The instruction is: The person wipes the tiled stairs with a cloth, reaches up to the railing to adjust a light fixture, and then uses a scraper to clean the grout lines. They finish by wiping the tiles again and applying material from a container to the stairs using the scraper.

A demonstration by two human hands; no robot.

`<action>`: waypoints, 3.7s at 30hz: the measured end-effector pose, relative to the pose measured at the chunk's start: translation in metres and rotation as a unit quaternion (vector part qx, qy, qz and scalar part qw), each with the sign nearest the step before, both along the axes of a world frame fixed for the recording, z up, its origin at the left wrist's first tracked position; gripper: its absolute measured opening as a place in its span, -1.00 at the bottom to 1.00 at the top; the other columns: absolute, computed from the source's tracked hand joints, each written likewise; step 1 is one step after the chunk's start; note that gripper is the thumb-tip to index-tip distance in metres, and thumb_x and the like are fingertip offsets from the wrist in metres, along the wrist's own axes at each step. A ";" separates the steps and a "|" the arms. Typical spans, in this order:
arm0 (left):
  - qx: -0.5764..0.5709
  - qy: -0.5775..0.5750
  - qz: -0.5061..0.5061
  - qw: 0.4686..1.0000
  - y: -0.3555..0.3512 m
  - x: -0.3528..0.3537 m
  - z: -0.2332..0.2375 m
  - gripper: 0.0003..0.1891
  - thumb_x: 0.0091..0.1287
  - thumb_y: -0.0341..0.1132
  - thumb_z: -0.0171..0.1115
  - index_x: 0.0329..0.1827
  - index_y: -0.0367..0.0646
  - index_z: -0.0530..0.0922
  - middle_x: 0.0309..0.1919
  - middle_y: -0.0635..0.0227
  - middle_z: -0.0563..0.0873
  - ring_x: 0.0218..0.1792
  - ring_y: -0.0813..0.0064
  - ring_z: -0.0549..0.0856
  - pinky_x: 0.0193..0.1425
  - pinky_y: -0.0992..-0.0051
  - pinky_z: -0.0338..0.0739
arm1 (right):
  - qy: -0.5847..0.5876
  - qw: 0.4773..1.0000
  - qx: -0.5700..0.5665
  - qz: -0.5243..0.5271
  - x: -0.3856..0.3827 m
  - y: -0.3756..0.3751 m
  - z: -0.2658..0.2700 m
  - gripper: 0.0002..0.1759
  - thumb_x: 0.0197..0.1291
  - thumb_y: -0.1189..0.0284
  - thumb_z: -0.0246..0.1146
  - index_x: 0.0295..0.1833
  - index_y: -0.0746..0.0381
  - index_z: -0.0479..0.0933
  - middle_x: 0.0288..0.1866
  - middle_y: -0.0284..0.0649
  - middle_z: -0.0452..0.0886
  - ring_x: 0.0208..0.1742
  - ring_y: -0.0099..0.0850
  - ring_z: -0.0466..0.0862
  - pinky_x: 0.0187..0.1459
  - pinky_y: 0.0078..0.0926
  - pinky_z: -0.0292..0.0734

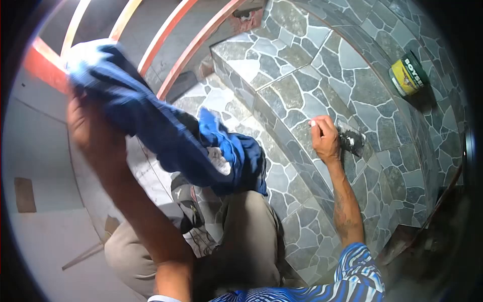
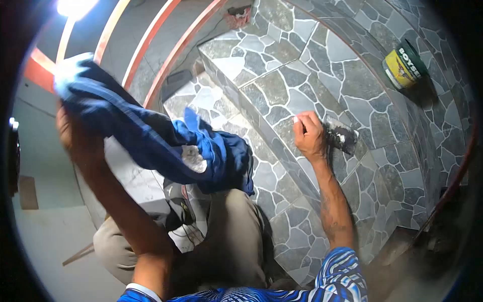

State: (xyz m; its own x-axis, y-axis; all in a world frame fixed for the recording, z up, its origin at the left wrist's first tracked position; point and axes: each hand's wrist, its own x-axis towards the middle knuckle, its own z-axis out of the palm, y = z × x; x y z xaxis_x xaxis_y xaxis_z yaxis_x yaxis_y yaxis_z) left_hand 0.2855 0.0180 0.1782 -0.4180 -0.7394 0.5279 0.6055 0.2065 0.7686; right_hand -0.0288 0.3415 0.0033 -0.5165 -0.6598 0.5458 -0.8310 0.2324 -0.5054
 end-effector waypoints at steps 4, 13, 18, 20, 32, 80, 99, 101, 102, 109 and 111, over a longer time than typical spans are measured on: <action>-0.131 -0.319 0.075 0.936 0.018 -0.038 -0.047 -0.50 0.41 -0.44 0.02 0.44 -0.20 0.34 -0.14 0.43 0.57 -0.17 0.58 0.56 -0.05 0.52 0.53 | 0.022 1.000 0.015 -0.013 0.003 -0.002 0.003 -0.91 0.30 0.57 0.19 -0.15 0.36 0.55 -0.18 -0.05 0.59 -0.21 -0.16 0.64 -0.20 -0.34 0.55; -0.192 -0.391 0.063 0.898 0.040 -0.086 -0.153 -0.31 0.40 -0.36 0.14 0.54 -0.36 0.11 0.10 -0.07 0.61 0.10 0.17 0.65 0.24 0.34 0.48 | 0.042 0.999 -0.011 -0.029 0.033 -0.015 0.009 -0.89 0.32 0.56 0.19 -0.11 0.35 0.57 -0.18 -0.07 0.62 -0.21 -0.23 0.66 -0.21 -0.40 0.58; -0.170 -0.301 -0.109 0.932 0.071 -0.104 -0.135 -0.27 0.21 -0.60 0.09 0.54 -0.31 0.20 0.30 0.01 0.52 0.23 0.30 0.57 0.30 0.50 0.39 | -0.371 0.926 -0.053 0.045 0.129 -0.072 0.018 -0.76 0.42 0.41 0.20 0.06 0.35 0.56 -0.15 -0.25 0.66 -0.21 -0.57 0.63 -0.14 -0.60 0.58; -0.265 -0.215 -0.087 0.936 0.074 -0.114 -0.149 -0.25 0.18 -0.69 0.00 0.54 -0.19 0.26 0.26 0.15 0.53 0.10 0.40 0.57 0.18 0.58 0.44 | -0.374 0.925 -0.070 0.013 0.142 -0.097 0.018 -0.74 0.46 0.34 0.17 0.02 0.33 0.57 -0.19 -0.30 0.65 -0.30 -0.64 0.59 -0.31 -0.63 0.50; -0.130 -0.540 -0.258 0.791 0.032 -0.078 -0.151 -0.77 0.30 -0.31 0.17 -0.44 -0.30 0.57 -0.62 0.45 0.53 -0.52 0.63 0.47 -0.48 0.36 0.38 | 0.093 0.995 0.014 0.014 0.165 -0.135 0.028 -0.83 0.14 0.54 0.32 -0.12 0.29 0.60 -0.35 -0.17 0.48 -0.32 -0.18 0.56 -0.28 -0.26 0.50; -0.184 -0.406 0.042 0.894 0.066 -0.091 -0.191 -0.73 0.28 -0.19 0.18 -0.05 -0.14 0.61 -0.13 0.21 0.67 -0.03 0.16 0.62 0.08 0.27 0.50 | -0.073 0.991 -0.040 0.107 0.209 -0.114 0.025 -0.46 0.11 0.45 0.44 0.18 0.40 0.48 -0.14 -0.04 0.57 -0.19 -0.09 0.62 -0.18 -0.25 0.58; -0.414 -0.464 0.194 0.759 0.089 -0.114 -0.172 -0.80 0.17 -0.20 0.20 -0.27 -0.11 0.61 -0.33 0.17 0.64 -0.16 0.14 0.65 -0.11 0.20 0.50 | -0.221 0.975 0.028 0.015 0.191 -0.049 -0.027 -0.89 0.21 0.65 0.24 -0.14 0.36 0.53 -0.26 -0.03 0.59 -0.28 -0.09 0.65 -0.23 -0.28 0.55; -0.445 -0.467 0.159 0.747 0.088 -0.121 -0.163 -0.84 0.17 -0.25 0.19 -0.29 -0.12 0.61 -0.37 0.15 0.63 -0.21 0.13 0.65 -0.14 0.23 0.50 | -0.236 0.970 0.046 0.022 0.192 -0.048 -0.023 -0.87 0.21 0.64 0.25 -0.12 0.36 0.52 -0.27 -0.05 0.59 -0.28 -0.12 0.66 -0.25 -0.30 0.55; -0.460 -0.477 0.137 0.736 0.090 -0.125 -0.161 -0.85 0.18 -0.28 0.19 -0.29 -0.13 0.61 -0.39 0.14 0.63 -0.23 0.13 0.65 -0.15 0.25 0.50 | -0.248 0.967 0.058 0.024 0.190 -0.049 -0.019 -0.87 0.21 0.64 0.25 -0.11 0.36 0.52 -0.26 -0.05 0.59 -0.29 -0.13 0.66 -0.25 -0.31 0.56; -0.466 -0.482 0.079 0.737 0.107 -0.130 -0.179 -0.82 0.13 -0.29 0.20 -0.38 -0.21 0.68 -0.41 0.06 0.69 -0.42 0.13 0.71 -0.35 0.21 0.57 | -0.269 0.954 0.132 0.026 0.177 -0.041 0.004 -0.56 0.09 0.42 0.44 0.02 0.35 0.47 -0.12 -0.04 0.55 -0.08 -0.11 0.63 -0.06 -0.22 0.53; -0.518 -0.512 0.040 0.684 0.110 -0.129 -0.174 -0.80 0.13 -0.28 0.20 -0.38 -0.21 0.70 -0.38 0.03 0.72 -0.42 0.12 0.72 -0.34 0.18 0.59 | -0.196 0.962 0.187 0.030 0.168 -0.040 0.002 -0.54 0.08 0.39 0.46 0.02 0.36 0.47 -0.11 -0.04 0.56 -0.09 -0.13 0.62 -0.06 -0.21 0.53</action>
State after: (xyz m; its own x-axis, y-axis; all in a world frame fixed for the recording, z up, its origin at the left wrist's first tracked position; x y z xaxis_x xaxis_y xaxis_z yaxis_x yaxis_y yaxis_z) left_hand 0.1561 0.1278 0.0047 -0.9408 -0.2319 0.2472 -0.1855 0.9627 0.1972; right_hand 0.1388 0.3011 0.0053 -0.5899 -0.8067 0.0356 -0.6107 0.4169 -0.6732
